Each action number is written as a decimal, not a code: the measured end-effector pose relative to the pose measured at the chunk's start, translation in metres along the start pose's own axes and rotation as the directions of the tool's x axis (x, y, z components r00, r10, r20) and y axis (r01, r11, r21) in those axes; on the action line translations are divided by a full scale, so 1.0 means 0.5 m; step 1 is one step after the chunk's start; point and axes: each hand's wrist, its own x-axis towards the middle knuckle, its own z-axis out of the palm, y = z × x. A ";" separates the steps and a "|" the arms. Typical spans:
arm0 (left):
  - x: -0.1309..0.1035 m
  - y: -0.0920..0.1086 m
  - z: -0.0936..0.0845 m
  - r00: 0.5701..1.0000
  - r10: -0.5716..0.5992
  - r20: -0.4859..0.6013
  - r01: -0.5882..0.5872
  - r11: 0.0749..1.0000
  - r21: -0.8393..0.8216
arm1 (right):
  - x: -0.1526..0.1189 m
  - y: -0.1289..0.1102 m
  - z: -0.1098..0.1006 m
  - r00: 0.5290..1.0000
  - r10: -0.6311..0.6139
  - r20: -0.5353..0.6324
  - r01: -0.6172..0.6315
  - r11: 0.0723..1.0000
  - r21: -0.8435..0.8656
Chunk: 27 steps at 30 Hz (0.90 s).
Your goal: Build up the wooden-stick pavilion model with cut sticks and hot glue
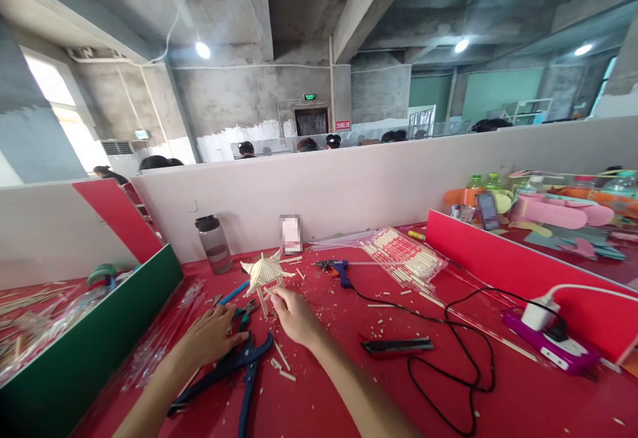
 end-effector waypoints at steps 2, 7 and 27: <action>-0.002 0.007 -0.004 1.000 0.002 -0.006 -0.002 1.000 0.011 | 0.003 0.003 0.004 0.999 0.047 -0.002 -0.047 0.999 0.015; -0.009 0.027 -0.012 0.999 0.001 -0.047 0.002 0.998 0.059 | 0.010 0.011 0.021 0.998 0.056 -0.025 -0.054 0.997 0.049; -0.002 0.031 -0.007 0.991 0.024 -0.128 -0.013 0.996 0.092 | 0.027 0.014 0.036 0.996 0.068 -0.055 -0.059 0.987 0.150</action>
